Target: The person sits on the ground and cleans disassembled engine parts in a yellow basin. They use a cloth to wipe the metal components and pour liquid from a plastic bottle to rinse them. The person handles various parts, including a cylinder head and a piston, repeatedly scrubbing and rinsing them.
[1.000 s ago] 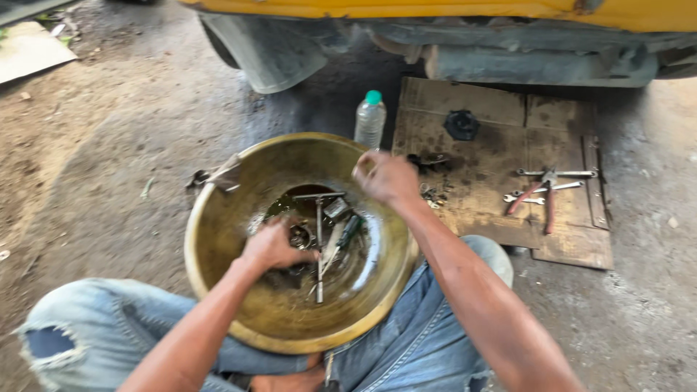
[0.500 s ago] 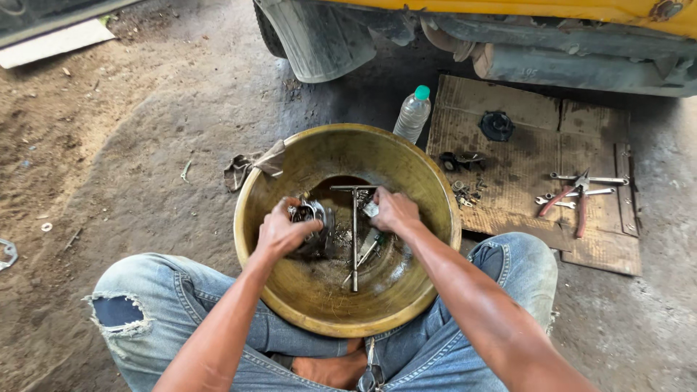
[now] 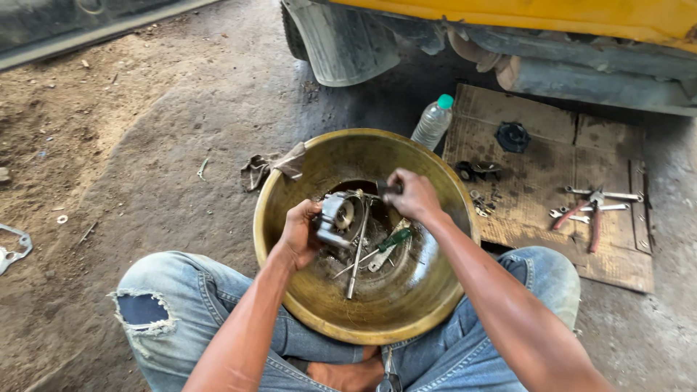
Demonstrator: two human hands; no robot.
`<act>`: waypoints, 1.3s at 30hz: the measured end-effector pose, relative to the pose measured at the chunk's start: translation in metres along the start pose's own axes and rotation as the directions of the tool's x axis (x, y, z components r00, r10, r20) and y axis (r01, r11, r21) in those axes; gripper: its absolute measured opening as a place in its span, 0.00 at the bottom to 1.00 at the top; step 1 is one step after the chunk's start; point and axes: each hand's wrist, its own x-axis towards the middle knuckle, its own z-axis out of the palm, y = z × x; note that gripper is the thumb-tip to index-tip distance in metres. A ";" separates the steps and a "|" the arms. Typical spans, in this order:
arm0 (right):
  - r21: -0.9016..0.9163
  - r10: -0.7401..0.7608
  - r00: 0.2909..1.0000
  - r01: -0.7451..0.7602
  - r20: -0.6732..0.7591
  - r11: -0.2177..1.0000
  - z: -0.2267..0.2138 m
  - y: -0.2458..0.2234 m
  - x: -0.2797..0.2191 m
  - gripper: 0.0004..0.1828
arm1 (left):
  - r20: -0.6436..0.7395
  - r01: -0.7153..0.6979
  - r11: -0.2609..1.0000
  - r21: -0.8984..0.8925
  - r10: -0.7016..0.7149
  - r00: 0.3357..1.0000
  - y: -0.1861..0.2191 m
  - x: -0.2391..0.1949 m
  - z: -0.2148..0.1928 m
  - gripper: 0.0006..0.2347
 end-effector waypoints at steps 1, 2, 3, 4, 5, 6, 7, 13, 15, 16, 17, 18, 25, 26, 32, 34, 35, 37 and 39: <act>0.012 0.027 1.000 -0.027 0.008 1.000 0.006 -0.009 0.010 0.14 | -0.010 0.071 0.994 -0.087 -0.072 0.997 0.003 -0.003 0.005 0.26; 0.024 0.054 0.998 -0.054 0.016 0.998 0.012 -0.012 0.020 0.13 | 0.040 0.076 0.984 -0.160 -0.070 0.997 0.007 -0.009 0.009 0.28; -0.024 -0.099 0.993 0.097 -0.062 0.995 0.019 -0.010 0.031 0.13 | 0.090 0.084 0.969 -0.232 -0.064 0.994 0.010 -0.019 0.011 0.29; -0.082 -0.252 0.959 0.242 -0.131 0.967 0.031 -0.005 0.045 0.14 | 0.139 0.095 0.949 -0.301 -0.054 0.989 0.015 -0.025 0.015 0.31; -0.147 -0.400 0.897 0.377 -0.188 0.914 0.045 0.001 0.059 0.15 | 0.155 0.060 0.946 -0.318 -0.011 0.988 0.018 -0.028 0.018 0.31; -0.224 -0.469 0.859 0.425 -0.206 0.877 0.060 0.012 0.068 0.19 | 0.171 0.027 0.942 -0.335 0.033 0.985 0.021 -0.032 0.020 0.30; -0.302 -0.534 0.816 0.463 -0.221 0.833 0.071 0.024 0.074 0.22 | 0.189 -0.004 0.937 -0.350 0.075 0.979 0.023 -0.034 0.020 0.29; -0.353 -0.097 0.988 0.133 0.118 0.926 0.056 0.049 0.051 0.13 | 0.335 0.010 0.849 -0.528 0.197 0.922 0.025 -0.031 0.016 0.33; -0.433 -0.065 0.981 0.141 0.185 0.890 0.039 0.053 0.027 0.09 | 0.357 0.032 0.840 -0.541 0.195 0.914 0.027 -0.033 0.018 0.33; -0.463 -0.052 0.974 0.151 0.220 0.874 0.034 0.055 0.014 0.09 | 0.368 0.042 0.836 -0.548 0.195 0.909 0.028 -0.034 0.019 0.33; -0.492 -0.037 0.966 0.164 0.257 0.855 0.029 0.054 0.001 0.09 | 0.365 0.037 0.832 -0.554 0.203 0.909 0.027 -0.035 0.020 0.33; -0.516 -0.031 0.958 0.181 0.286 0.837 0.025 0.050 -0.010 0.09 | 0.361 0.031 0.828 -0.560 0.210 0.909 0.026 -0.036 0.021 0.32; -0.156 0.024 0.984 0.004 0.177 0.988 -0.024 -0.014 -0.075 0.17 | 0.329 -0.115 0.897 -0.427 0.272 0.904 0.018 -0.030 0.015 0.27; -0.050 0.077 0.982 -0.069 0.172 0.996 -0.027 -0.027 -0.080 0.17 | 0.244 -0.135 0.899 -0.417 0.254 0.936 0.016 -0.028 0.015 0.25; 0.103 -0.366 0.929 0.369 -0.046 0.924 0.015 -0.062 -0.095 0.17 | -0.011 -0.162 0.934 -0.318 0.167 0.986 -0.001 -0.012 0.022 0.22; -0.079 -0.357 0.934 0.357 0.012 0.931 0.043 -0.071 -0.090 0.17 | -0.001 -0.125 0.941 -0.314 0.131 0.991 -0.012 -0.009 0.025 0.21; -0.167 -0.346 0.937 0.348 0.037 0.923 0.051 -0.071 -0.087 0.17 | -0.023 -0.118 0.949 -0.291 0.116 0.993 -0.013 -0.008 0.024 0.21; -0.300 -0.562 0.817 0.509 -0.127 0.807 0.051 -0.060 -0.078 0.16 | -0.070 -0.105 0.963 -0.250 0.090 0.993 -0.014 -0.009 0.022 0.23; -0.358 -0.603 0.780 0.522 -0.167 0.774 0.055 -0.052 -0.076 0.16 | -0.049 -0.067 0.967 -0.244 0.057 0.997 -0.013 -0.008 0.023 0.23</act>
